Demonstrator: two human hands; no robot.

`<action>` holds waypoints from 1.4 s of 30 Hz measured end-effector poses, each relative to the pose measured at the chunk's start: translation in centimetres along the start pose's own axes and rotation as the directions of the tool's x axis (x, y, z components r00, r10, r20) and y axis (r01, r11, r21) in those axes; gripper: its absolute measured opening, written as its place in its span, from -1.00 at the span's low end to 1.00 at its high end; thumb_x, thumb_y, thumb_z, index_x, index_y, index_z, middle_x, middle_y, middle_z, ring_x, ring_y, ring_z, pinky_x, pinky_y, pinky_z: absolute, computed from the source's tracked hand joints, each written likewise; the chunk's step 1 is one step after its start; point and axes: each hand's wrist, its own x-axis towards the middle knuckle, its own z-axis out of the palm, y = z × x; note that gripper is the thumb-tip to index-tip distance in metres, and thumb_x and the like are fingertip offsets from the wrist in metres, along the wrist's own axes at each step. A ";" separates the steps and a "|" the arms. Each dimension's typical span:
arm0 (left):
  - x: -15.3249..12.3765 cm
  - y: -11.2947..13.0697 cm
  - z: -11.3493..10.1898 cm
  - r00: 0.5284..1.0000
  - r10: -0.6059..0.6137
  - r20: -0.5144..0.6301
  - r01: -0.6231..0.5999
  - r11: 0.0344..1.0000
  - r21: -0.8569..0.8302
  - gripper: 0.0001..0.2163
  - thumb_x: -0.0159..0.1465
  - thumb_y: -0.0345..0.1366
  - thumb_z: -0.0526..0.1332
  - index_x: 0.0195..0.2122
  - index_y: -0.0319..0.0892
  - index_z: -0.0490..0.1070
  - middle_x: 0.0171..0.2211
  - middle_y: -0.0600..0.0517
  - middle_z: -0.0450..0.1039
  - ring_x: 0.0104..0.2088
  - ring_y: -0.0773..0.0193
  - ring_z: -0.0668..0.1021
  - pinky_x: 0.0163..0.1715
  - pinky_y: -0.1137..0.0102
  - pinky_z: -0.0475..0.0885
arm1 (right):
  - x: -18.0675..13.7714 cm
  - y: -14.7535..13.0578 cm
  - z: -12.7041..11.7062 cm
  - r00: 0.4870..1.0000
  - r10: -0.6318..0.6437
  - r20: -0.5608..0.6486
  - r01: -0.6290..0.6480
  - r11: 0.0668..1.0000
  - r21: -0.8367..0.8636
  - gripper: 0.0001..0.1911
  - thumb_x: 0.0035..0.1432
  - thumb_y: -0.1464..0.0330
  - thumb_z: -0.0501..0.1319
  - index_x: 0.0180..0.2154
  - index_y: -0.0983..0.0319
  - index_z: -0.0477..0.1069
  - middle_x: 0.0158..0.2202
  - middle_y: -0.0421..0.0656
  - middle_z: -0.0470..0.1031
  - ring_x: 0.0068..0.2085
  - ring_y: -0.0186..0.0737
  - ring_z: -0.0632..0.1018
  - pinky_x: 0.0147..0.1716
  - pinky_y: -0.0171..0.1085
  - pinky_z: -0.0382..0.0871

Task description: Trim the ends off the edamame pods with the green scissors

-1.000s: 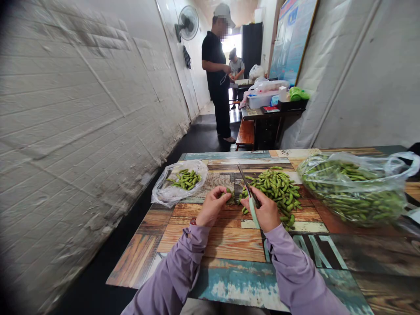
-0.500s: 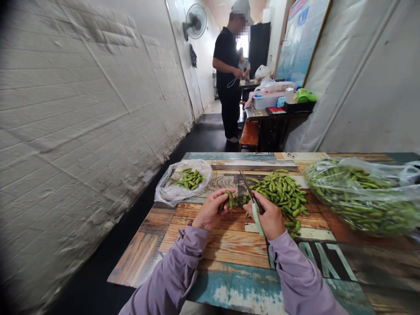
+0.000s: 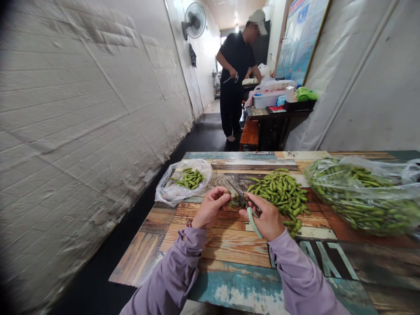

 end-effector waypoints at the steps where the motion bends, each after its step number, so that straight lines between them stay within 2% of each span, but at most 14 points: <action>1: 0.0 0.0 -0.1 1.000 -0.001 -0.012 0.001 1.000 0.005 -0.70 -0.04 -0.16 0.39 -0.40 -0.25 0.41 -0.52 0.09 0.40 -0.62 0.52 0.28 -0.62 0.55 0.15 | 0.0 0.0 0.0 0.999 -0.026 0.026 0.026 1.000 -0.006 -0.52 0.02 0.18 0.26 0.00 0.18 0.40 -0.21 -0.09 0.54 -0.29 -0.19 0.56 -0.23 -0.23 0.49; 4: 0.1 -0.1 -0.3 1.000 0.013 -0.022 -0.013 1.000 0.016 -0.74 -0.04 -0.19 0.39 -0.42 -0.26 0.44 -0.51 0.08 0.39 -0.57 0.49 0.31 -0.60 0.56 0.16 | 0.0 0.0 0.0 0.992 -0.091 0.091 0.095 0.995 -0.035 -0.50 0.02 0.18 0.27 0.02 0.16 0.37 -0.18 -0.09 0.51 -0.27 -0.20 0.54 -0.25 -0.24 0.47; 9: 0.1 -0.1 -0.3 0.996 0.083 -0.017 -0.083 0.996 0.028 -0.79 -0.03 -0.24 0.39 -0.41 -0.23 0.48 -0.46 0.06 0.41 -0.44 0.42 0.38 -0.51 0.55 0.21 | 0.0 0.2 0.1 0.986 -0.122 0.115 0.131 0.988 -0.077 -0.46 0.02 0.20 0.27 0.06 0.16 0.32 -0.24 -0.12 0.47 -0.28 -0.21 0.50 -0.25 -0.24 0.44; 22: 0.1 0.0 -0.4 0.991 0.127 0.041 -0.131 0.984 0.121 -0.80 0.01 -0.21 0.36 -0.43 -0.22 0.48 -0.45 0.04 0.39 -0.40 0.36 0.37 -0.38 0.49 0.26 | -0.1 0.1 0.2 0.984 -0.118 0.130 0.125 0.991 -0.042 -0.50 0.03 0.19 0.25 0.04 0.15 0.35 -0.27 -0.13 0.48 -0.34 -0.24 0.50 -0.36 -0.27 0.45; 30: 0.2 -0.3 -0.6 0.985 0.167 0.033 -0.170 0.966 0.195 -0.81 0.02 -0.21 0.35 -0.44 -0.23 0.47 -0.46 0.04 0.39 -0.40 0.35 0.37 -0.35 0.48 0.27 | -0.1 0.7 0.2 0.980 -0.148 0.134 0.160 0.983 -0.088 -0.50 0.03 0.18 0.26 0.03 0.16 0.37 -0.24 -0.11 0.51 -0.32 -0.21 0.53 -0.30 -0.25 0.46; 33: 0.3 -0.4 -0.8 0.986 0.159 0.054 -0.166 0.964 0.209 -0.82 0.05 -0.22 0.32 -0.43 -0.23 0.47 -0.47 0.04 0.38 -0.41 0.36 0.36 -0.37 0.48 0.26 | -0.2 0.9 0.2 0.981 -0.149 0.123 0.161 0.983 -0.090 -0.50 0.03 0.18 0.26 0.02 0.17 0.39 -0.20 -0.08 0.53 -0.25 -0.16 0.55 -0.25 -0.22 0.48; 36: 0.3 -0.3 -0.8 0.985 0.165 0.046 -0.171 0.960 0.220 -0.82 0.05 -0.22 0.33 -0.45 -0.24 0.46 -0.47 0.04 0.37 -0.42 0.36 0.35 -0.38 0.48 0.26 | -0.2 0.9 0.5 0.987 -0.125 0.098 0.132 0.989 -0.065 -0.51 0.00 0.18 0.28 0.00 0.16 0.42 -0.13 -0.07 0.54 -0.15 -0.10 0.56 -0.17 -0.18 0.49; 39: 0.2 -0.2 -0.6 0.983 0.184 -0.004 -0.178 0.956 0.233 -0.81 -0.01 -0.24 0.36 -0.48 -0.24 0.45 -0.52 0.09 0.30 -0.45 0.40 0.32 -0.42 0.50 0.24 | -0.3 1.2 0.8 0.996 -0.034 0.081 0.034 0.999 0.001 -0.51 -0.02 0.18 0.29 -0.02 0.16 0.44 -0.11 -0.09 0.55 -0.13 -0.08 0.57 -0.12 -0.13 0.49; 42: 0.3 0.0 -0.5 0.993 0.108 -0.048 -0.101 0.985 0.139 -0.76 -0.05 -0.22 0.38 -0.43 -0.24 0.42 -0.58 0.15 0.24 -0.54 0.47 0.26 -0.54 0.54 0.16 | -0.3 1.5 0.9 0.993 0.080 0.083 -0.086 0.994 0.070 -0.50 -0.03 0.16 0.30 -0.03 0.18 0.45 -0.11 -0.09 0.56 -0.16 -0.08 0.59 -0.13 -0.13 0.49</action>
